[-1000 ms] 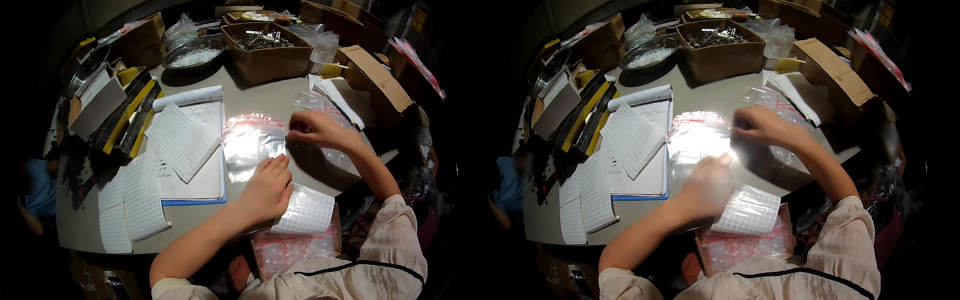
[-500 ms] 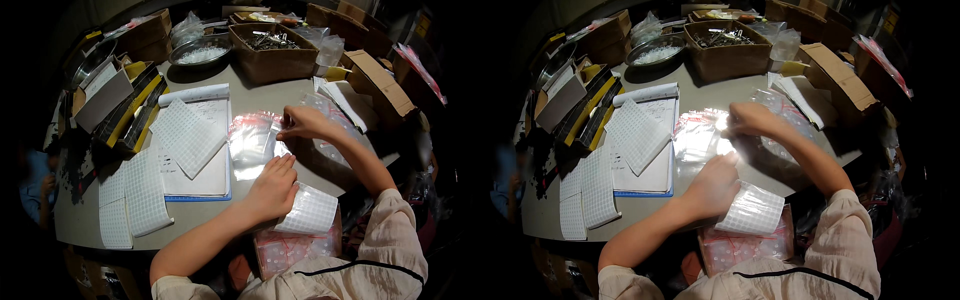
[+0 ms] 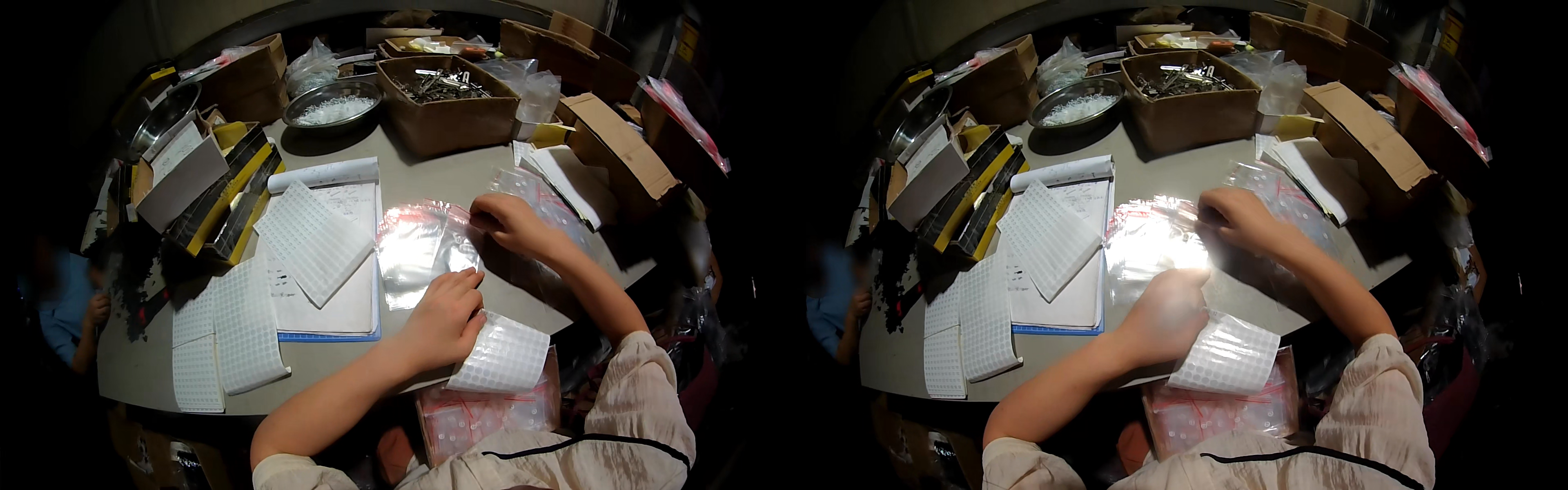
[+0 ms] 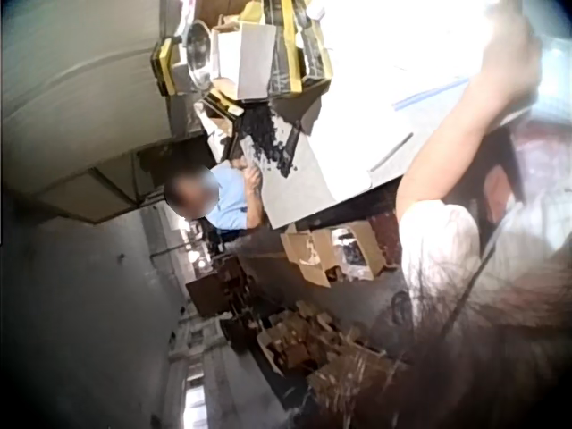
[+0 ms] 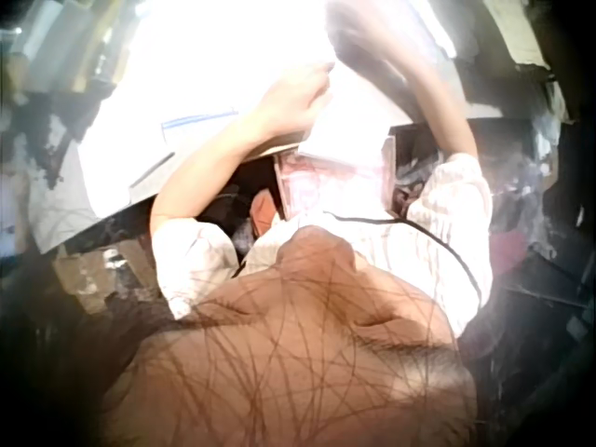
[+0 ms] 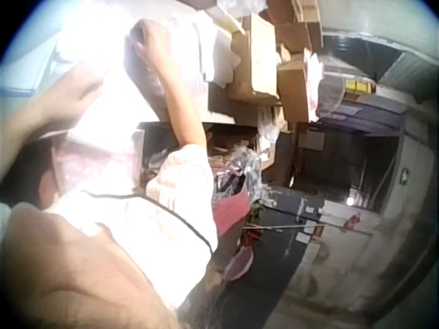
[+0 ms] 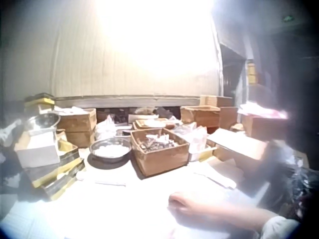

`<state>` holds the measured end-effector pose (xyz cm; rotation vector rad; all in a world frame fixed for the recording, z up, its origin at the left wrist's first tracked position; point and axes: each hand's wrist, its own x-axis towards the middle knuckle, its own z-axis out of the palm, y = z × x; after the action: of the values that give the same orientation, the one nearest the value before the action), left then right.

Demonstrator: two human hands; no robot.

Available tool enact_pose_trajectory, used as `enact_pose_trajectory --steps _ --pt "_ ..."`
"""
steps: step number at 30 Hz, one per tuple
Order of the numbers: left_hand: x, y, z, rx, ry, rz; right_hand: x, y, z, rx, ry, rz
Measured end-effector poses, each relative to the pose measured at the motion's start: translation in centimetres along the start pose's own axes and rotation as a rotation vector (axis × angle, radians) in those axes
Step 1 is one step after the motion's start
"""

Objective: The person peels individual stickers from a roll and applies them to small clear plastic bags on a cluttered table. The person handles the bags and stickers one at a time, placing the labeled bags into a pile.

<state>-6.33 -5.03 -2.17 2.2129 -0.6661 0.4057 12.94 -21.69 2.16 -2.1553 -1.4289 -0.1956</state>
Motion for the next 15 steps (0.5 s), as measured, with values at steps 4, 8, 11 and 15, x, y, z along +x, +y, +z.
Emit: enact_pose_trajectory --steps 4,8,11,15 --pt "0.4 0.1 -0.8 0.08 0.058 0.077 -0.6 0.4 -0.4 0.1 0.077 -0.02" --pt "0.5 0.6 -1.4 0.102 0.106 -0.011 -0.6 0.9 -0.5 0.242 0.1 -0.062" --pt "0.6 0.9 -1.4 0.059 0.062 -0.084 -0.8 0.0 -0.1 0.205 0.028 0.075" --pt "0.8 1.1 -1.5 0.056 0.028 -0.077 -1.3 -0.3 1.5 0.121 0.043 0.019"
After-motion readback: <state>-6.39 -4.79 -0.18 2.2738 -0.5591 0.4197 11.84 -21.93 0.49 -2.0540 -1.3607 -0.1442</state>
